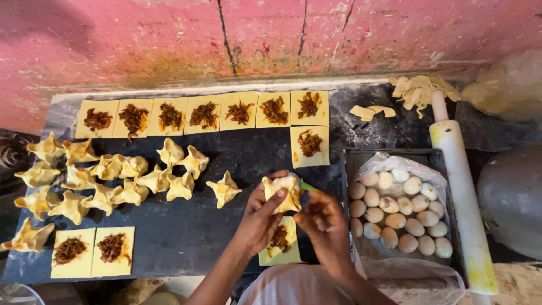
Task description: The person assembles samosas by placing a filling onto square dough sheets, adding a round dough ball, and folding the dough into a star shape. The finished samosas are placed on the work surface.
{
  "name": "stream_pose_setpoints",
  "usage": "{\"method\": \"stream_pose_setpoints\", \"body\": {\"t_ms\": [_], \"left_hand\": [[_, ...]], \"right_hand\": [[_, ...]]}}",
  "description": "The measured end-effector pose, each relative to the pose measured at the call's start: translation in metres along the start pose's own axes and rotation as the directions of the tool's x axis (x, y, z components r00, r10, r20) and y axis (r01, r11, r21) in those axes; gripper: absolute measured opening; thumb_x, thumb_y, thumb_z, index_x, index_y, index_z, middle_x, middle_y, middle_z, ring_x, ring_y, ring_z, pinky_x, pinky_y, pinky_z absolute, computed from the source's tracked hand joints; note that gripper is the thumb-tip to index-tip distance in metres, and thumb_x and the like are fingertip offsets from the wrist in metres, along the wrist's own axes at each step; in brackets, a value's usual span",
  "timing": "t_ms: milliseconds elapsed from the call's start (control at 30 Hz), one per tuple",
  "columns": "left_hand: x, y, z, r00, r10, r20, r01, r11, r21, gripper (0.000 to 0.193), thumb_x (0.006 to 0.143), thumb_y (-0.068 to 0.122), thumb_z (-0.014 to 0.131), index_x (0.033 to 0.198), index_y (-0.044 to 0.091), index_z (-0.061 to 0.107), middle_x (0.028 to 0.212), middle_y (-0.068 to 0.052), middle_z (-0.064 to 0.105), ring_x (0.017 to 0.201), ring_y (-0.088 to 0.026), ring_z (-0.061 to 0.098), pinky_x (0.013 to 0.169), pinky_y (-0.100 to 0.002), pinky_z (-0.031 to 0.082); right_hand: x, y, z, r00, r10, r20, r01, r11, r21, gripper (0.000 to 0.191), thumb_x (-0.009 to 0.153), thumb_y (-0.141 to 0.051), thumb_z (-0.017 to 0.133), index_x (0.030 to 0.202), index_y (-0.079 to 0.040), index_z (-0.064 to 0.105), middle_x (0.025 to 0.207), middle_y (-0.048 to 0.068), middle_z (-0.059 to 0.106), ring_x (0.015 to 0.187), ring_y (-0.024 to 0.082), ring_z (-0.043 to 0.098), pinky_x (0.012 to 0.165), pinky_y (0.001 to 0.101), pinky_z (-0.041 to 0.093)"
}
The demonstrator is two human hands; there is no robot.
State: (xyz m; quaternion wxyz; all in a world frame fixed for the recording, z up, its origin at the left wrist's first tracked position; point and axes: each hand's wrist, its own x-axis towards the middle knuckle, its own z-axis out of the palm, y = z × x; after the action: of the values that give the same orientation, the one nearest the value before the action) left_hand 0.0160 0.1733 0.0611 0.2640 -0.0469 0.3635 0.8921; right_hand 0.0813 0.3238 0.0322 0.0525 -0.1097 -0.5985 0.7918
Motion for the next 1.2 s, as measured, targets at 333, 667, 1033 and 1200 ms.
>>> {"method": "stream_pose_setpoints", "body": {"t_ms": [333,667,1033,1200], "left_hand": [[-0.016,-0.003,-0.006,0.993,0.107,0.041,-0.109,0.993,0.044,0.045,0.102,0.014,0.063,0.143,0.003,0.05,0.13,-0.008,0.064,0.118,-0.015,0.062,0.098,-0.029,0.053],[-0.026,0.023,-0.05,0.992,0.125,-0.033,-0.121,0.987,0.102,0.041,0.096,-0.003,0.065,0.128,0.009,0.041,0.124,-0.01,0.062,0.109,-0.021,0.065,0.085,-0.032,0.057],[-0.057,0.043,-0.063,0.993,0.02,-0.118,-0.034,0.992,-0.122,0.047,0.098,0.0,0.053,0.143,0.011,0.046,0.124,-0.008,0.062,0.112,-0.016,0.064,0.095,-0.033,0.057],[-0.071,0.061,-0.069,0.985,-0.039,-0.17,0.024,0.996,-0.09,0.044,0.098,0.003,0.052,0.14,0.017,0.048,0.12,-0.006,0.061,0.11,-0.016,0.064,0.096,-0.034,0.056]], "right_hand": [[0.01,-0.004,0.012,0.985,-0.164,0.054,0.169,0.979,-0.111,0.017,0.089,0.003,0.077,0.106,0.004,0.074,0.104,0.007,0.07,0.097,0.013,0.07,0.084,0.0264,0.06],[0.031,-0.051,0.021,0.951,0.148,0.273,-0.087,0.971,-0.223,0.056,0.085,-0.006,0.073,0.139,-0.014,0.059,0.135,0.001,0.064,0.112,0.01,0.067,0.096,0.0259,0.056],[0.01,-0.017,0.077,0.784,-0.378,0.492,0.62,0.518,-0.589,0.041,0.078,0.003,0.076,0.117,-0.009,0.075,0.107,0.007,0.07,0.094,0.023,0.072,0.078,0.0309,0.058],[0.025,-0.014,0.084,0.664,-0.36,0.655,0.742,0.418,-0.523,0.037,0.078,0.008,0.074,0.111,-0.009,0.078,0.093,0.005,0.068,0.084,0.021,0.071,0.071,0.0321,0.057]]}}
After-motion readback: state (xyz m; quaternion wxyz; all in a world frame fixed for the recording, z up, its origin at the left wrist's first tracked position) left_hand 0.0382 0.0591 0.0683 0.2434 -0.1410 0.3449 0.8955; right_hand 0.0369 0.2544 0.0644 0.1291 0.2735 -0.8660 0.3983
